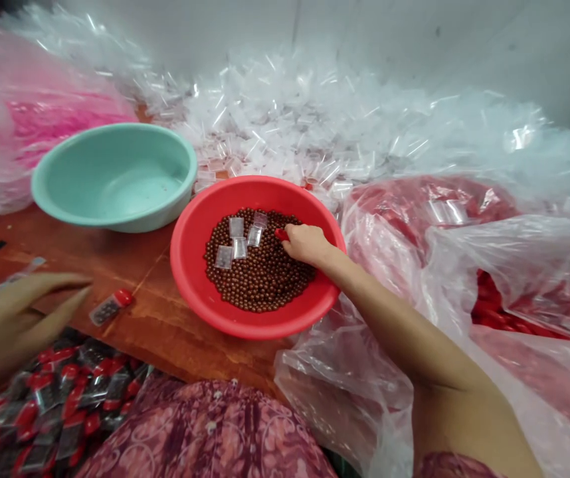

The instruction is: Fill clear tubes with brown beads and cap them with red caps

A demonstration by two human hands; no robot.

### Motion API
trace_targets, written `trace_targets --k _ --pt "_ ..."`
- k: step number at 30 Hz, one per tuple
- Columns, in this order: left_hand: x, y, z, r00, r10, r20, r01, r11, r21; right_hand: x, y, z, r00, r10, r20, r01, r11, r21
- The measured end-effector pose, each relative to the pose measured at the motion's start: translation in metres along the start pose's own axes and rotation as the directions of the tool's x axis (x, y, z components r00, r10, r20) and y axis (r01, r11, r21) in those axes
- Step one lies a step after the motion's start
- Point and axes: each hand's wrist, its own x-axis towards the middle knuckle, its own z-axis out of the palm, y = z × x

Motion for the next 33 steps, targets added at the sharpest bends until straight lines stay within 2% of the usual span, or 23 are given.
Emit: trace_targets --k 1,2,3,4,7,9,11,12,13,15,19,21,23,24,26,28,30,33 --pt "0.023 0.02 0.006 0.984 0.178 -0.004 -0.178 0.984 0.008 -0.004 0.001 -0.001 0.999 0.032 -0.033 -0.03 0.998 0.048" --pt "0.046 0.039 0.015 0.938 0.341 0.064 -0.341 0.94 -0.004 -0.008 0.002 -0.002 0.996 0.058 -0.068 -0.051 0.993 0.107" --pt "0.067 0.056 0.027 0.877 0.462 0.135 -0.467 0.884 0.008 -0.013 0.004 -0.002 0.992 0.078 -0.099 -0.06 0.983 0.172" --pt "0.087 0.071 0.041 0.797 0.559 0.229 -0.578 0.816 0.018 -0.017 0.006 -0.001 0.988 0.092 -0.127 -0.059 0.969 0.239" --pt "0.13 0.095 0.087 0.561 0.646 0.517 -0.772 0.633 0.047 -0.027 0.012 0.009 0.968 0.13 -0.214 -0.022 0.895 0.445" --pt "0.145 0.099 0.111 0.432 0.64 0.635 -0.846 0.531 0.04 -0.029 0.018 0.019 0.949 0.141 -0.281 0.054 0.807 0.588" --pt "0.153 0.098 0.124 0.346 0.628 0.697 -0.884 0.466 0.018 -0.027 0.021 0.028 0.934 0.139 -0.329 0.153 0.676 0.721" --pt "0.154 0.096 0.127 0.321 0.62 0.716 -0.891 0.454 0.007 -0.025 0.022 0.031 0.932 0.135 -0.335 0.192 0.6 0.777" --pt "0.154 0.095 0.128 0.313 0.606 0.731 -0.889 0.458 0.001 -0.023 0.022 0.033 0.935 0.13 -0.331 0.218 0.525 0.823" --pt "0.152 0.094 0.128 0.326 0.56 0.762 -0.861 0.509 -0.006 -0.019 0.02 0.033 0.946 0.115 -0.302 0.234 0.4 0.886" --pt "0.14 0.107 0.132 0.381 0.404 0.832 -0.681 0.731 -0.044 -0.019 0.017 0.026 0.96 0.088 -0.266 0.24 0.228 0.944" --pt "0.135 0.118 0.141 0.371 0.29 0.882 -0.512 0.857 -0.066 -0.021 0.017 0.023 0.963 0.083 -0.256 0.242 0.146 0.959" --pt "0.134 0.131 0.154 0.342 0.122 0.932 -0.233 0.972 -0.042 -0.022 0.018 0.022 0.968 0.082 -0.239 0.233 0.079 0.969" --pt "0.136 0.138 0.162 0.32 0.043 0.946 -0.082 0.996 -0.018 -0.022 0.018 0.021 0.969 0.084 -0.232 0.228 0.054 0.972" --pt "0.143 0.15 0.178 0.287 -0.048 0.957 0.132 0.991 0.01 -0.022 0.019 0.02 0.969 0.092 -0.228 0.228 0.016 0.974" --pt "0.152 0.159 0.195 0.31 -0.051 0.95 0.229 0.973 -0.022 -0.022 0.02 0.018 0.966 0.102 -0.237 0.24 -0.011 0.971" --pt "0.159 0.166 0.212 0.389 -0.045 0.92 0.354 0.929 -0.104 -0.023 0.021 0.016 0.961 0.117 -0.25 0.256 -0.034 0.966" --pt "0.165 0.171 0.231 0.52 -0.051 0.853 0.561 0.773 -0.296 -0.025 0.023 0.012 0.945 0.187 -0.267 0.282 -0.06 0.957"
